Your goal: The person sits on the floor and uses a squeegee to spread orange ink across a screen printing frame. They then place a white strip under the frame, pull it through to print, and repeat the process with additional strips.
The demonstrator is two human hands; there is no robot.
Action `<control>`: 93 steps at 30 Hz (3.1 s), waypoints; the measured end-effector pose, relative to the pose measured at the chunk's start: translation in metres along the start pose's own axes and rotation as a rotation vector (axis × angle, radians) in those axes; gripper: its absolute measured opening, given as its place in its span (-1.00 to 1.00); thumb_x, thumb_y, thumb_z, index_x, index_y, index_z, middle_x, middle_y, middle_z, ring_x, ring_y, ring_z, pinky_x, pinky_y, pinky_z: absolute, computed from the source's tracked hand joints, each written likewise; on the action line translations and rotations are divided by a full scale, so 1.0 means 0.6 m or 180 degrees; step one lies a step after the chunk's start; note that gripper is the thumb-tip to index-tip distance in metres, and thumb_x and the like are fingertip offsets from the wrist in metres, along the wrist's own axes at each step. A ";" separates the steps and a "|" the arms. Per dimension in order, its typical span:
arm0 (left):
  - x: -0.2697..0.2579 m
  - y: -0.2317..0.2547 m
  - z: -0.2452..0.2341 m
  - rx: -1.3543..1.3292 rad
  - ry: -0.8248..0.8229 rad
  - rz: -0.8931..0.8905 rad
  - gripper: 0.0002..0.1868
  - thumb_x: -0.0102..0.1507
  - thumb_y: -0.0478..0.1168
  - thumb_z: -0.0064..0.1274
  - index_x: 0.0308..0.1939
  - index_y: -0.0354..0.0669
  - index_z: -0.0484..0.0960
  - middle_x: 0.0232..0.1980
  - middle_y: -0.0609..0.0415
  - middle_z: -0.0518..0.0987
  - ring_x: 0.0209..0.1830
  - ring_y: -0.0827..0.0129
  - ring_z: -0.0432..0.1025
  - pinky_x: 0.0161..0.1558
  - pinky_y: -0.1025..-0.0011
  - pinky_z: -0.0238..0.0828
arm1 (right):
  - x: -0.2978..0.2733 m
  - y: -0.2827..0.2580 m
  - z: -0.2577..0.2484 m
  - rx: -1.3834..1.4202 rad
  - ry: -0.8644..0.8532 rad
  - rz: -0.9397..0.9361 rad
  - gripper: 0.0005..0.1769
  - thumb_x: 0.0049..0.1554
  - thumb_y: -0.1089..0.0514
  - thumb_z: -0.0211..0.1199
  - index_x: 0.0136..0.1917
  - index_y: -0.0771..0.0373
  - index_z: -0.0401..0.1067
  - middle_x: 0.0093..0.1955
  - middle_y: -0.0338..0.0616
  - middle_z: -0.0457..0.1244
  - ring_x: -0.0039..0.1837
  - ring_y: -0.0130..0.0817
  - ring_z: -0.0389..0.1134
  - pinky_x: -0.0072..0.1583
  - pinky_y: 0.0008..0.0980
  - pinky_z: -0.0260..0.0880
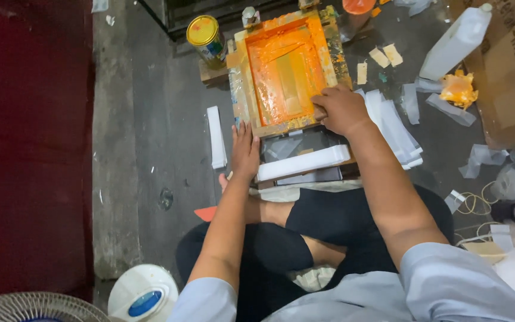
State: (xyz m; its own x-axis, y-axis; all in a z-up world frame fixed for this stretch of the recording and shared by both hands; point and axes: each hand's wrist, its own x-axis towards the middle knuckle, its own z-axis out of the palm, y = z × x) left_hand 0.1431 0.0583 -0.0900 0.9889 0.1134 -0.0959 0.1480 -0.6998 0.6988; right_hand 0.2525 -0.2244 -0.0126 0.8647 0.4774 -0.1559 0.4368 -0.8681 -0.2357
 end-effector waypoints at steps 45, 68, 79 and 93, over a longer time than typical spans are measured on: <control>0.003 -0.010 0.014 -0.0022 0.0246 0.0074 -0.39 0.49 0.06 -0.32 0.56 -0.12 0.22 0.69 -0.04 0.00 0.71 0.01 -0.27 0.59 0.06 -0.15 | 0.200 -0.059 0.019 -0.0501 0.0800 -0.0533 -0.81 0.05 0.17 0.25 -0.03 -0.03 0.48 -0.11 -0.22 0.35 0.05 -0.03 0.40 0.04 -0.02 0.38; 0.004 -0.005 0.007 -0.0013 0.0122 0.0031 -0.39 0.49 0.04 -0.36 0.57 -0.14 0.18 0.68 -0.08 -0.02 0.70 0.00 -0.29 0.60 0.07 -0.20 | 0.159 -0.095 0.020 -0.0458 -0.0697 -0.0270 -0.77 -0.05 0.05 0.21 -0.11 -0.03 0.58 -0.11 -0.12 0.42 0.05 0.05 0.47 0.05 0.08 0.44; 0.002 -0.001 0.007 -0.0023 0.0150 -0.0048 -0.38 0.48 0.05 -0.35 0.58 -0.11 0.18 0.69 -0.03 -0.01 0.71 0.06 -0.28 0.59 0.10 -0.17 | 0.225 -0.086 0.028 -0.0668 0.0982 -0.0454 -0.70 -0.06 0.10 0.25 -0.02 0.06 0.58 -0.15 -0.12 0.39 -0.01 -0.02 0.44 -0.06 -0.01 0.46; 0.001 0.003 0.003 -0.0030 0.0153 -0.0015 -0.39 0.49 0.05 -0.36 0.57 -0.13 0.19 0.68 -0.06 0.01 0.71 0.04 -0.26 0.58 0.09 -0.12 | 0.260 -0.066 0.062 -0.0430 0.0220 -0.0233 -0.76 0.06 0.14 0.35 0.03 -0.02 0.50 -0.09 -0.25 0.35 0.05 -0.10 0.37 0.06 -0.12 0.20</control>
State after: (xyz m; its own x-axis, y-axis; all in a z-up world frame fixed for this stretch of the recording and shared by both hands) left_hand 0.1440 0.0557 -0.0898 0.9864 0.1506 -0.0652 0.1524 -0.6926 0.7051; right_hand 0.3607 -0.1103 -0.0629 0.8423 0.5336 -0.0757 0.5246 -0.8439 -0.1123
